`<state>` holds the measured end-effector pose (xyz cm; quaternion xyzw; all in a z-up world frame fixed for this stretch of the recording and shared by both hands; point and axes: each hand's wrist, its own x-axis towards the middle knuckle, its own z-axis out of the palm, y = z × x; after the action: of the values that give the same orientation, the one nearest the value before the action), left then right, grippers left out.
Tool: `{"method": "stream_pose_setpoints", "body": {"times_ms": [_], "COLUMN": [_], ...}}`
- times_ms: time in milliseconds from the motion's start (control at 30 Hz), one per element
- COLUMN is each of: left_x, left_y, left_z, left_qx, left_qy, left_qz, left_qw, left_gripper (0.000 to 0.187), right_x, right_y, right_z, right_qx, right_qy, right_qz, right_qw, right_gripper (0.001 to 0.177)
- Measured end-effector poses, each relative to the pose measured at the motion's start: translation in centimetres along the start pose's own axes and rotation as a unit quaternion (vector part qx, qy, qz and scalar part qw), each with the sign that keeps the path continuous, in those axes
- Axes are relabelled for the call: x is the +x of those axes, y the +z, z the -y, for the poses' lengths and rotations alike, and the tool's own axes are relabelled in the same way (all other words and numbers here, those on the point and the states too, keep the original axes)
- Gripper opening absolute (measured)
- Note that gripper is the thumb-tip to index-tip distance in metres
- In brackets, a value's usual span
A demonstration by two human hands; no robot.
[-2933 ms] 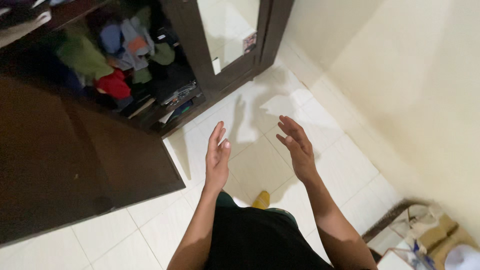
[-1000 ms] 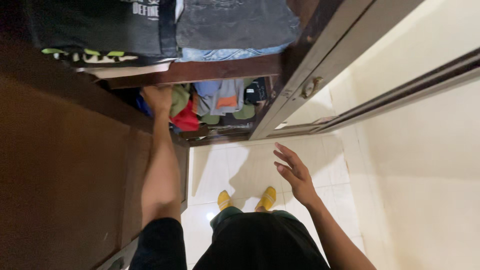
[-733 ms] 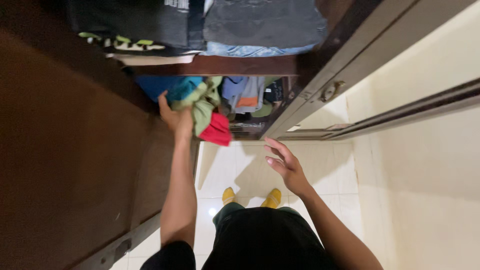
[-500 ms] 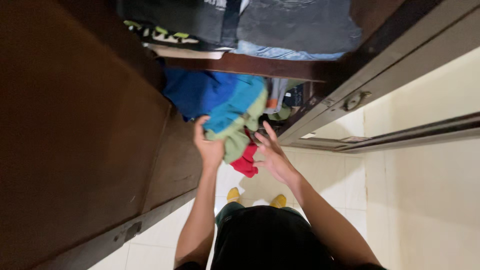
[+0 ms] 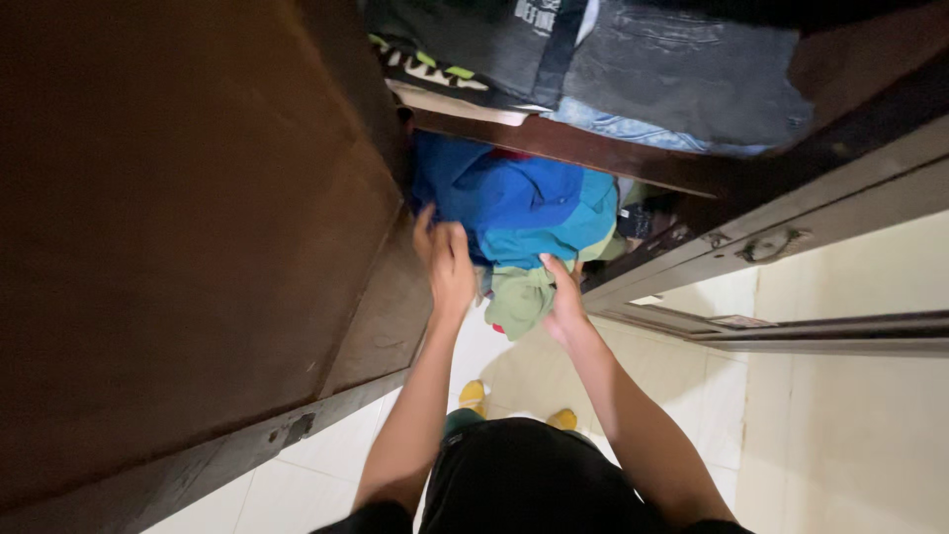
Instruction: The person opens a wooden wardrobe and removes several piles of clothes, carrying each stack across the room to place it onto a sofa.
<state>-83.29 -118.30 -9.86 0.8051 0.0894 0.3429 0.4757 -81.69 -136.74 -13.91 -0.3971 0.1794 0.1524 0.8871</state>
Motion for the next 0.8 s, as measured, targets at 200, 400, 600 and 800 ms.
{"method": "stream_pose_setpoints", "body": {"times_ms": [200,400,600,800], "left_x": [8.9,11.5,17.2,13.7], "left_y": [5.2,7.5,8.0,5.9], "left_z": [2.7,4.0,4.2,2.4], "left_qx": [-0.015,0.096,0.246,0.306], "left_qy": [-0.025,-0.015,-0.165,-0.124], "left_qz": [-0.07,0.115,0.451,0.437], "left_qw": [0.997,0.989,0.842,0.837], "left_gripper": [0.058,0.151,0.151,0.123], "right_x": [-1.7,-2.1,-0.9,0.2], "right_y": [1.3,-1.0,-3.4,-6.2], "right_z": [1.1,0.9,-0.4,-1.5], "right_qx": [-0.013,0.026,0.049,0.118], "right_qy": [0.016,0.005,0.006,0.003], "right_qz": [-0.037,-0.015,-0.045,0.051], "right_qw": [0.999,1.0,0.998,0.992], "right_gripper": [0.064,0.059,0.055,0.045]}}
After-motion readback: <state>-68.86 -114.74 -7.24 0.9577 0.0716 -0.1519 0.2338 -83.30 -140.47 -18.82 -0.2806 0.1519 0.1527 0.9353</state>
